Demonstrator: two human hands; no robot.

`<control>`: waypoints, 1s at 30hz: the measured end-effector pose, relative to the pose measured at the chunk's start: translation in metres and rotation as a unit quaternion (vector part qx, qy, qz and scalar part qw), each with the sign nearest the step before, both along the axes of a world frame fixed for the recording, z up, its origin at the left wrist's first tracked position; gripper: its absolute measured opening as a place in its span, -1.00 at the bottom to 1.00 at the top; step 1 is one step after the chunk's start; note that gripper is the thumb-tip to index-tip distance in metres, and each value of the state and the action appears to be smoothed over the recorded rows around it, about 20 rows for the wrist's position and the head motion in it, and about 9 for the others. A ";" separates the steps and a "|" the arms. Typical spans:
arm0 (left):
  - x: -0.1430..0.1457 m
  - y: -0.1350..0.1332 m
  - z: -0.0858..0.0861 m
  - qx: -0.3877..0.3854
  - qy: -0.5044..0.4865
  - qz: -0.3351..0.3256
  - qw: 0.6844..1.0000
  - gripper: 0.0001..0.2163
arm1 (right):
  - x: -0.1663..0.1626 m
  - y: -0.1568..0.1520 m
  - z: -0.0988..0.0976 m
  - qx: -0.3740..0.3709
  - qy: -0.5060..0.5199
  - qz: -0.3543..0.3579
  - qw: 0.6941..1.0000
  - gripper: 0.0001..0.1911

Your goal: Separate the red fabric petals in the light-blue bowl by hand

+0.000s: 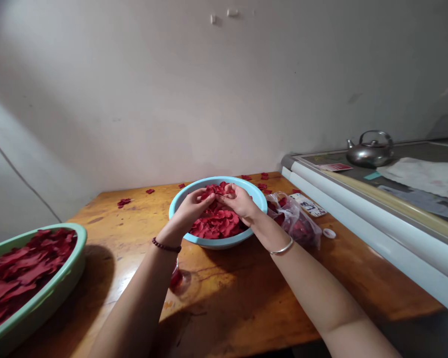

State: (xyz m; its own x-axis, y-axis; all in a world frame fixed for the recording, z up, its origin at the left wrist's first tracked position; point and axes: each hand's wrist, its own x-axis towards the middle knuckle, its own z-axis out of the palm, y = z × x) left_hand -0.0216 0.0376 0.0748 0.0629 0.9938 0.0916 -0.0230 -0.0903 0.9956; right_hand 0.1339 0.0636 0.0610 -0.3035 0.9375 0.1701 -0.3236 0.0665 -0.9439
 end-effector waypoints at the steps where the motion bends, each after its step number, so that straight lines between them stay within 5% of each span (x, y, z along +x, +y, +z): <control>1: 0.000 -0.001 0.001 -0.004 -0.003 -0.006 1.000 -0.70 | 0.000 -0.001 0.000 0.000 0.003 0.002 1.000 -0.39; 12: -0.010 0.000 0.003 -0.018 -0.083 -0.099 0.991 -0.71 | 0.005 0.002 0.003 -0.030 0.041 0.053 0.997 -0.52; 22: -0.003 0.001 0.001 -0.047 -0.073 -0.051 0.995 -0.88 | 0.008 0.006 0.000 -0.044 0.065 0.059 0.995 -0.70; 30: 0.004 0.003 -0.003 0.020 -0.003 0.039 0.999 -0.84 | 0.008 0.004 0.003 -0.051 0.055 0.059 0.995 -0.66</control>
State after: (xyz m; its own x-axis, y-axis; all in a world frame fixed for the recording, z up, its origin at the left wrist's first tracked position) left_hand -0.0178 0.0409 0.0717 -0.0146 0.9911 0.1320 -0.0213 -0.1323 0.9910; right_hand 0.1416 0.0672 0.0636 -0.3966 0.9109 0.1140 -0.4256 -0.0724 -0.9020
